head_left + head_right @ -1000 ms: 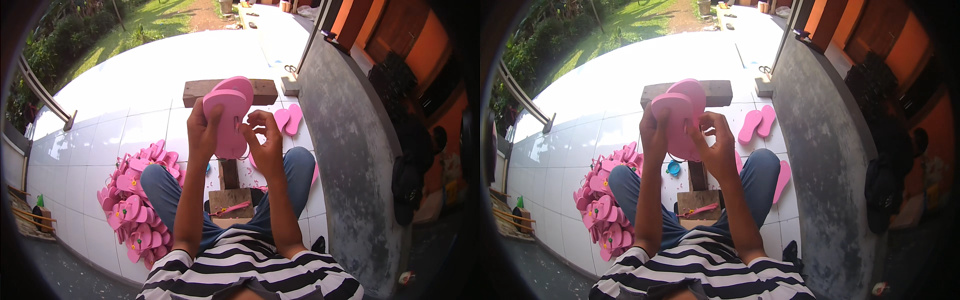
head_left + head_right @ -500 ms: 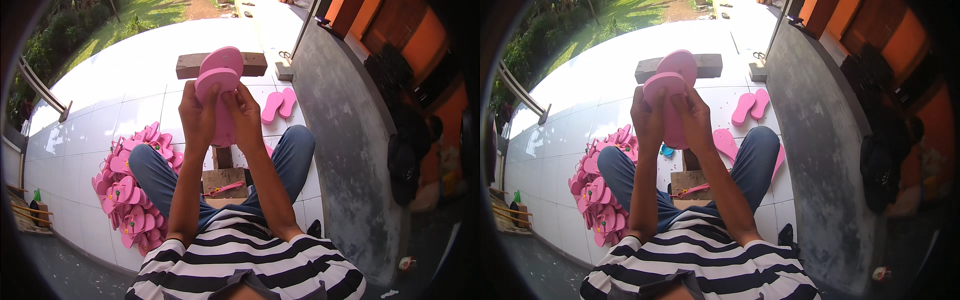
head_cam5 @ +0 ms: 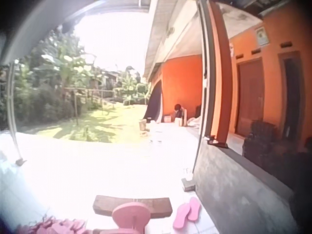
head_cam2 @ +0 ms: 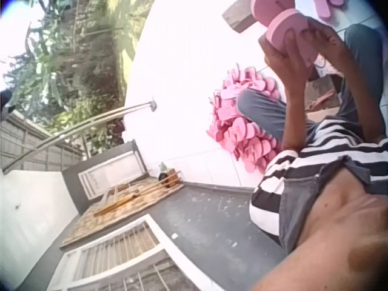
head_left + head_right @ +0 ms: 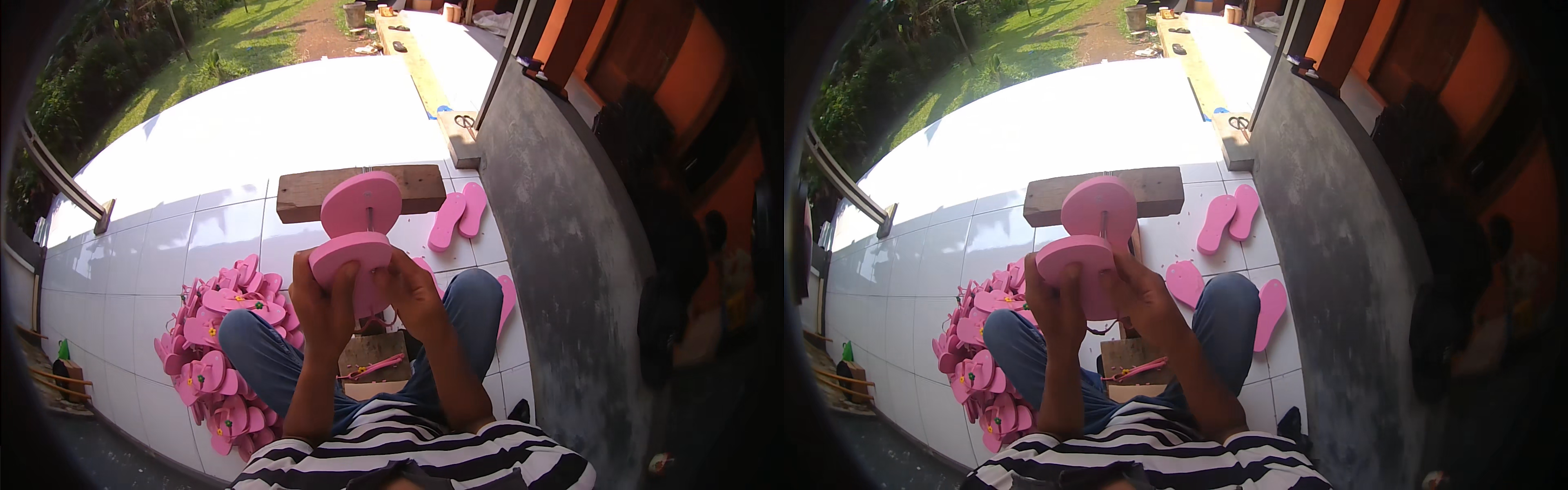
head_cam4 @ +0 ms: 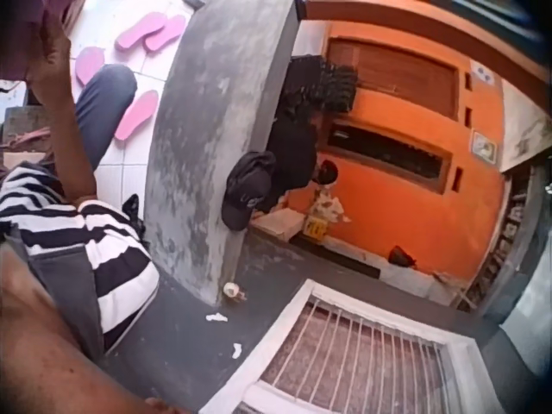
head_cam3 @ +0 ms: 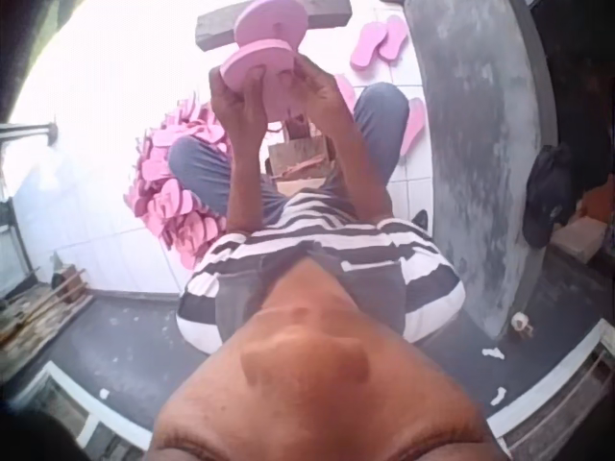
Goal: The person assembles flip-flops by using a fixed metal hook to pull straps through pre-cut holes in pink soles, handling individual straps and completed soles.
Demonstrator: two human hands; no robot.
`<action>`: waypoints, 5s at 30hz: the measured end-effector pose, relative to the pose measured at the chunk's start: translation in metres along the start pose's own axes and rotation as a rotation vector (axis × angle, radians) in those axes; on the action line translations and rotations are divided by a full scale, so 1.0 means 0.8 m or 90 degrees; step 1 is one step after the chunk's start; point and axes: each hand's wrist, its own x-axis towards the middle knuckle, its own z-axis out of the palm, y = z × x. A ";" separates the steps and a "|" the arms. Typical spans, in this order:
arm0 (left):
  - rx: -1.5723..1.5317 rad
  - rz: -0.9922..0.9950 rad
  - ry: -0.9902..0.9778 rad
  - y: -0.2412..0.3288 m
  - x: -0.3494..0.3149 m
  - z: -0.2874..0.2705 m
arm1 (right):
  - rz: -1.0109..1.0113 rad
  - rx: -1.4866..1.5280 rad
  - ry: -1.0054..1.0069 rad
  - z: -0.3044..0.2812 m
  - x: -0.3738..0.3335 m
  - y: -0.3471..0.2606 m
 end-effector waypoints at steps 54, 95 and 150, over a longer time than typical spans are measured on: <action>-0.179 -0.275 -0.036 -0.027 -0.082 -0.034 | 0.158 -0.212 0.109 -0.022 -0.159 0.010; -0.227 -0.401 -0.378 -0.122 -0.108 -0.036 | -0.262 -0.658 0.513 -0.110 -0.165 0.004; 0.283 0.170 -0.349 -0.021 0.145 0.006 | -0.115 -0.287 0.169 0.005 -0.014 -0.021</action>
